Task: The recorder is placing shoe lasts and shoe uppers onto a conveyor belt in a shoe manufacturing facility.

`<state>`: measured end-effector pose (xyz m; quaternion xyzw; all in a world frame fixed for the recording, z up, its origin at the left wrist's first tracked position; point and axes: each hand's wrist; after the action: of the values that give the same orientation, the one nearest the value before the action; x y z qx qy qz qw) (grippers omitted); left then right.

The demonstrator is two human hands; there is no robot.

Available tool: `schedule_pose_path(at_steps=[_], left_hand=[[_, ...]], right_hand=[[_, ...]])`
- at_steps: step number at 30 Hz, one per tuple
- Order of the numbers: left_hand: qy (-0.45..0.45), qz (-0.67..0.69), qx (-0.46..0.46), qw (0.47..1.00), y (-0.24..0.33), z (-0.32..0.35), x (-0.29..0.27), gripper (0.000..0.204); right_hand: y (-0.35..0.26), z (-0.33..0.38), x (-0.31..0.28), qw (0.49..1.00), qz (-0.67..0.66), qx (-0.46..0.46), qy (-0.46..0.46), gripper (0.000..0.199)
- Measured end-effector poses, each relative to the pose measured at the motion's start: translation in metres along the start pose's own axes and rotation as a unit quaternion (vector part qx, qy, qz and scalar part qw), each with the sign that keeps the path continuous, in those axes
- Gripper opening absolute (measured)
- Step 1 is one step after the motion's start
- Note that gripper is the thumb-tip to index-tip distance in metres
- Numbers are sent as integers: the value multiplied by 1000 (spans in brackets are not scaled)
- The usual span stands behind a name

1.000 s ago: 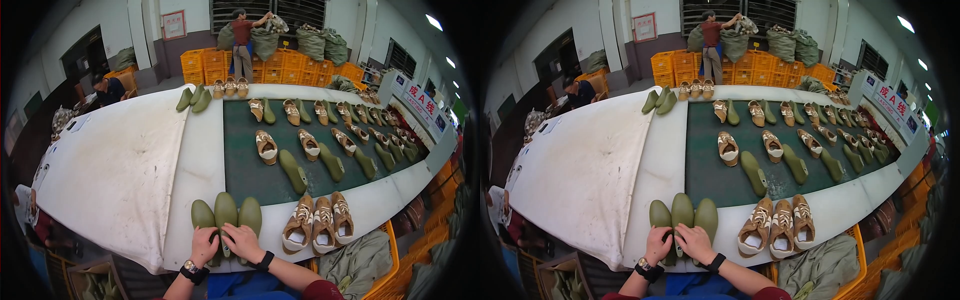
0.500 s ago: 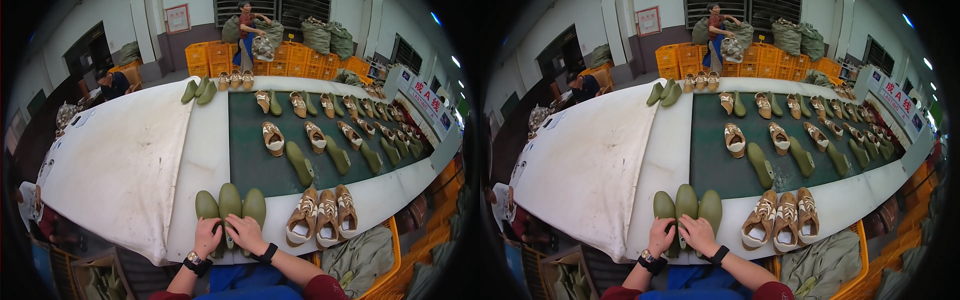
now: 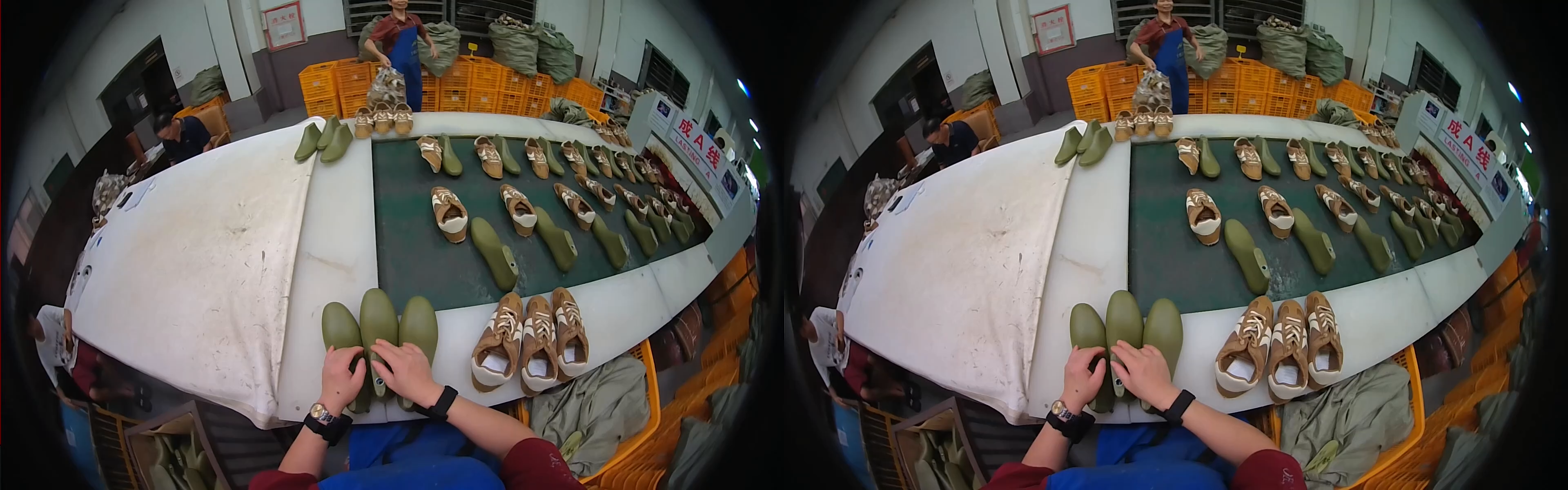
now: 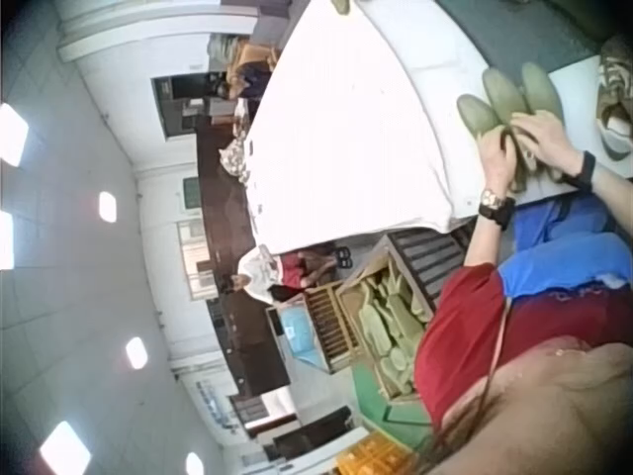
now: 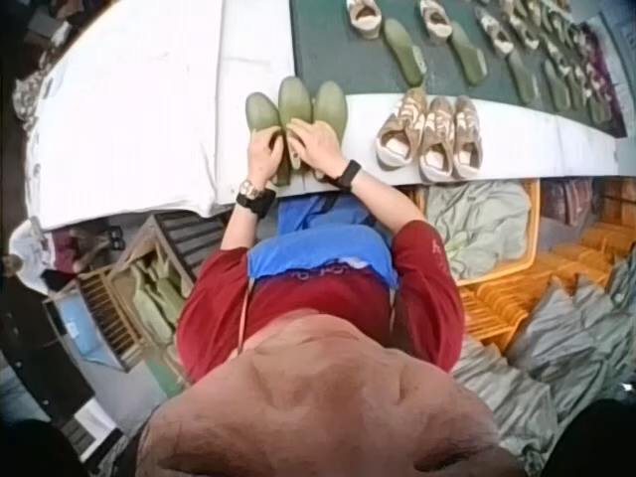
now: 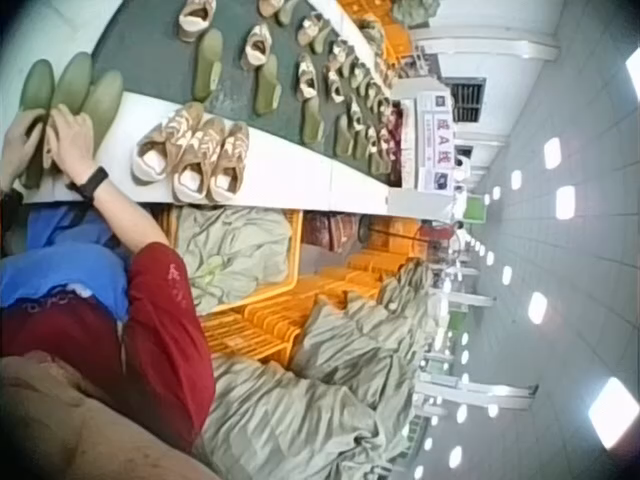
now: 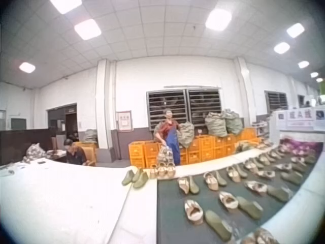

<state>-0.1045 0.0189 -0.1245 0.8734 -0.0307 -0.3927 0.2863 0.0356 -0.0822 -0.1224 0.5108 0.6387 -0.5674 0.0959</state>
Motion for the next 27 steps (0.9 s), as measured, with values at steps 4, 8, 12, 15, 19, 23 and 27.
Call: schedule_pose_path(at_steps=[4, 8, 12, 15, 19, 23, 27], left_hand=[[4, -2, -2, 1000, -3, 1, 2, 19], [4, 1, -3, 1000, -3, 2, 2, 20], [7, 5, -3, 1000, -3, 1, 1, 20], [6, 8, 2, 1000, -3, 1, 1, 20], [8, 11, 12, 1000, -7, 5, 0, 21], [12, 25, 19, 999, -12, 5, 2, 22], [22, 24, 15, 999, -14, 9, -3, 22]], right_hand=[[-1, -1, -1, 1000, 3, -1, 2, 32], [0, -2, -2, 1000, -8, -4, -2, 33], [5, -3, -8, 999, -8, -5, -47, 36], [10, -5, -30, 995, -15, -36, -88, 40], [-6, -22, -115, 962, -64, -33, -265, 40], [-18, -76, -207, 925, 9, 67, -373, 32], [-41, -163, -277, 951, 8, 173, -255, 29]])
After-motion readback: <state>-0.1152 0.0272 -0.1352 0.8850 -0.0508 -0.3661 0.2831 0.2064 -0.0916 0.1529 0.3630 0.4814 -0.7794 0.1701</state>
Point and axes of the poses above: each hand's wrist, its own z-axis away from the middle knuckle, its own x-axis out of the palm, y = z × x, and after that the axes turned 14 degrees about x, right-handed
